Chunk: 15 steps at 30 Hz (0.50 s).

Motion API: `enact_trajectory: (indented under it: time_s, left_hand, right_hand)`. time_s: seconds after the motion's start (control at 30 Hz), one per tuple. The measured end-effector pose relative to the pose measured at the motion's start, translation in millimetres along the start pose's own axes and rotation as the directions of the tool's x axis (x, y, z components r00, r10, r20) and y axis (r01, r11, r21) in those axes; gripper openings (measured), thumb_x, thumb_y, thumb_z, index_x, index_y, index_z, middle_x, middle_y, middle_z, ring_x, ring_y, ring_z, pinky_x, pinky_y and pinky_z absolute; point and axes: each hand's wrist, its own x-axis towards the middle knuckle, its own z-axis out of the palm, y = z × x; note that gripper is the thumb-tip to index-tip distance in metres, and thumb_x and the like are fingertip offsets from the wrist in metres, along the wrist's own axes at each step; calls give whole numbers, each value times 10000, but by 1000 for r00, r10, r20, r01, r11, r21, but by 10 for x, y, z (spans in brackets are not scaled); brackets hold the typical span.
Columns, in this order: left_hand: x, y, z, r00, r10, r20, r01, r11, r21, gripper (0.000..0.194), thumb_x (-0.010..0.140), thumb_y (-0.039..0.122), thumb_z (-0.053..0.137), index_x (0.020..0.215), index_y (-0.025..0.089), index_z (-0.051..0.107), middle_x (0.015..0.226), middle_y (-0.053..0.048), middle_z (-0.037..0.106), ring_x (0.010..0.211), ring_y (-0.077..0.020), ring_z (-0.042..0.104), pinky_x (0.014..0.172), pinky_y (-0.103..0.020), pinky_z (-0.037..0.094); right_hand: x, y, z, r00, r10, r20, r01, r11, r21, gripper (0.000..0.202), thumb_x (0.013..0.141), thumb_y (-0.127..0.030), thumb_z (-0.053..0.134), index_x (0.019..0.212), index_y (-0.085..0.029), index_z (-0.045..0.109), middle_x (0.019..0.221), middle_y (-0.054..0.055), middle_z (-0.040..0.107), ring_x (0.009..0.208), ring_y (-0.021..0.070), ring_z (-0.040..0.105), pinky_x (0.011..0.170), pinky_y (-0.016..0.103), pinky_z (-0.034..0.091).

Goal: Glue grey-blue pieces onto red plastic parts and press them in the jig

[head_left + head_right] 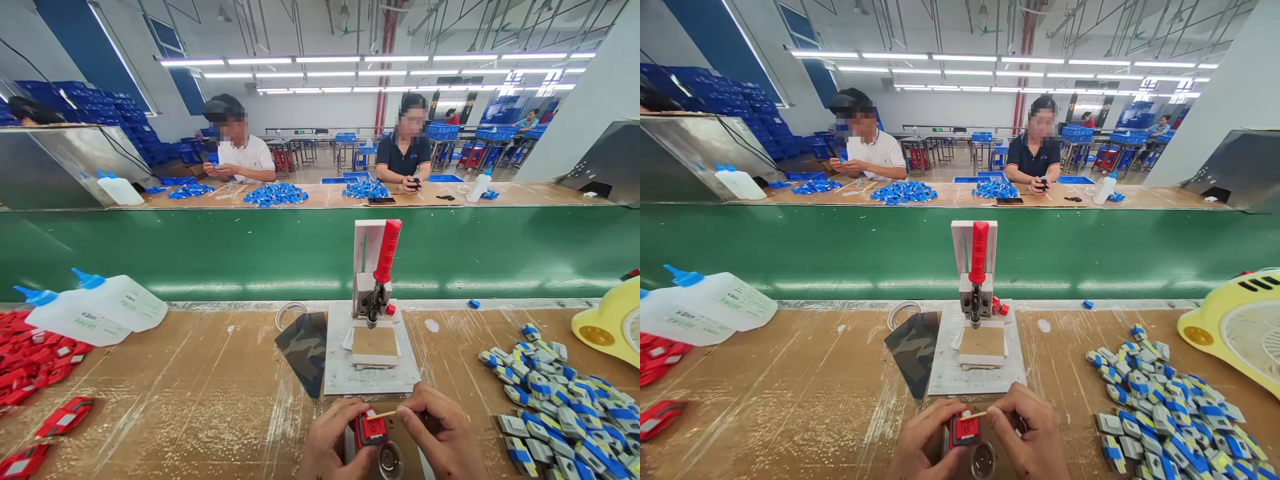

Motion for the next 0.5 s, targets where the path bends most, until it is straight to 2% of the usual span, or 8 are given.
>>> enact_trajectory:
  time_s: [0.2, 0.5]
  left_hand:
    - [-9, -17, 2, 1000, -26, 14, 27, 999, -18, 436, 800, 264, 777, 1233, 261, 725, 1065, -91, 809, 923, -249, 770, 870, -341, 623]
    - [26, 38, -9, 1000, -25, -10, 24, 999, -43, 407, 791, 267, 769, 1197, 239, 756, 1038, -109, 820, 895, -260, 781, 848, -344, 634]
  right_hand:
    - [10, 9, -27, 1000, -10, 2, 10, 999, 33, 571, 948, -652, 547, 610, -214, 691, 567, -11, 587, 526, 151, 513, 519, 265, 355]
    - [5, 19, 14, 999, -23, 23, 24, 999, -31, 586, 961, -657, 519, 625, -213, 704, 573, -1, 610, 520, 153, 519, 515, 268, 354]
